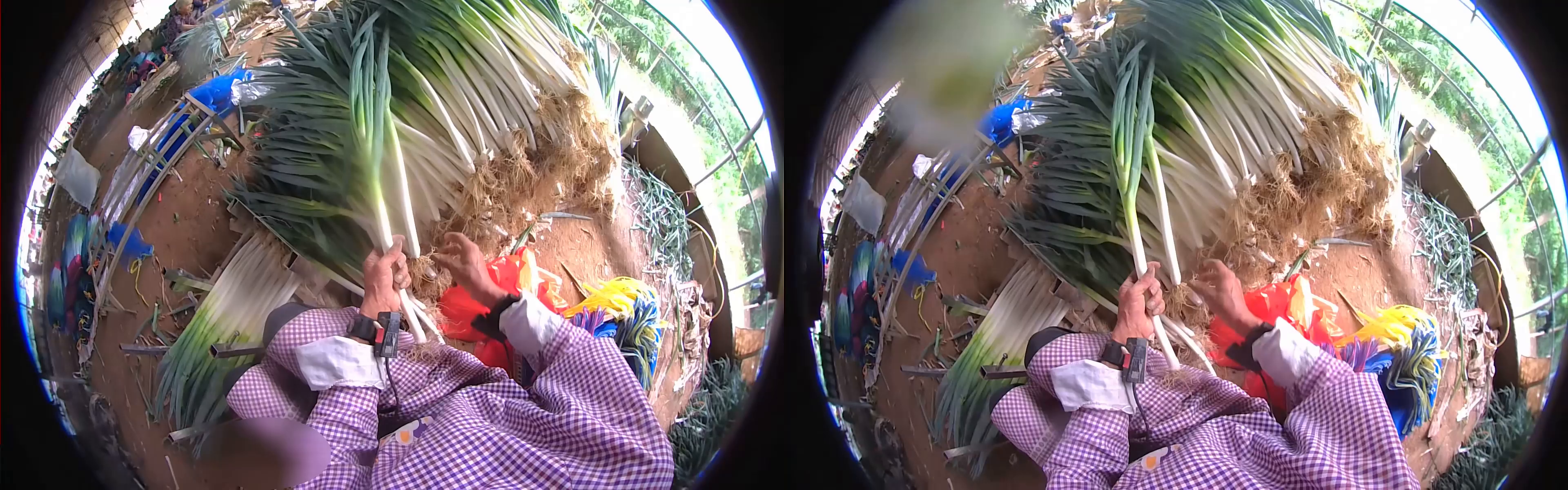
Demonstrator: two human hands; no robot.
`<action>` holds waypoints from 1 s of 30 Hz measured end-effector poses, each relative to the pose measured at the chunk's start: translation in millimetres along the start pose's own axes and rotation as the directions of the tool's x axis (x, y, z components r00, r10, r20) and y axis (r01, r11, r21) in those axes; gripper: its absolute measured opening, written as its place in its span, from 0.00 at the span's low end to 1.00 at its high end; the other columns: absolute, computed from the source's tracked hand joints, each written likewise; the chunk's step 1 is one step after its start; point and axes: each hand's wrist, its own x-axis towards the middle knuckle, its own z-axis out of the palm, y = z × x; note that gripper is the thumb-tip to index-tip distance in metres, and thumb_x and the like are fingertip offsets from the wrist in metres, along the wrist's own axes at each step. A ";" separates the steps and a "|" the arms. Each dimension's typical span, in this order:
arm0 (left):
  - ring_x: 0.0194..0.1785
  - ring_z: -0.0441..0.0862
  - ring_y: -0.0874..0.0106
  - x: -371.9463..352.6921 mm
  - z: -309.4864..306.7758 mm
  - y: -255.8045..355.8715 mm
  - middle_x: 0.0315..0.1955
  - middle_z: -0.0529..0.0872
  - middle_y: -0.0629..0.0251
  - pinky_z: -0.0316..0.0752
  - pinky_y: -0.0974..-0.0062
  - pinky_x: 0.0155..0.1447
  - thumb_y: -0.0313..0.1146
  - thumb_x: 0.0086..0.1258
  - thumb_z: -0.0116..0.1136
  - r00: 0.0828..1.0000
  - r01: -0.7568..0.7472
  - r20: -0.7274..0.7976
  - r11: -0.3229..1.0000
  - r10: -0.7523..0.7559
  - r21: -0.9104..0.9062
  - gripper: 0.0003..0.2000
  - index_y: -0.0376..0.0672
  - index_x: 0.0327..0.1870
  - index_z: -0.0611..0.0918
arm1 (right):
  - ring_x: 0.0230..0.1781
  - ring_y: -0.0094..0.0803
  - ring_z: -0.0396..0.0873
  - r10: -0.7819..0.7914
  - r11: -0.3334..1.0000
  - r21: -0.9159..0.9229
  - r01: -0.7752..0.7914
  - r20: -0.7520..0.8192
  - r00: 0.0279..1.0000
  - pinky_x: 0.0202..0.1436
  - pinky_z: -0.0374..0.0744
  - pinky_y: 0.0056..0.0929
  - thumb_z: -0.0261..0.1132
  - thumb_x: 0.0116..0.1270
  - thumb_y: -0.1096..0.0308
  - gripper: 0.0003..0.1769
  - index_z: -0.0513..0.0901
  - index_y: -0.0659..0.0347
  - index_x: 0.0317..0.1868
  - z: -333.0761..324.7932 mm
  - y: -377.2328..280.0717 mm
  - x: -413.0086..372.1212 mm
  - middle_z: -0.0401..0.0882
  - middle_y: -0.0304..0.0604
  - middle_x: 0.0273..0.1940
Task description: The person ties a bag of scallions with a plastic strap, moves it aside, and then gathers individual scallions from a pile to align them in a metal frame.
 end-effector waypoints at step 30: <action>0.33 0.85 0.72 0.5 -27.4 -26.9 0.33 0.87 0.62 0.80 0.74 0.39 0.46 0.71 0.66 0.966 -0.151 -0.146 0.926 0.213 0.346 0.19 0.36 0.44 0.82 | 0.41 0.23 0.78 0.203 0.938 0.211 -0.276 0.310 0.929 0.42 0.77 0.24 0.59 0.81 0.56 0.25 0.78 0.70 0.63 25.1 -43.4 -104.7 0.83 0.39 0.43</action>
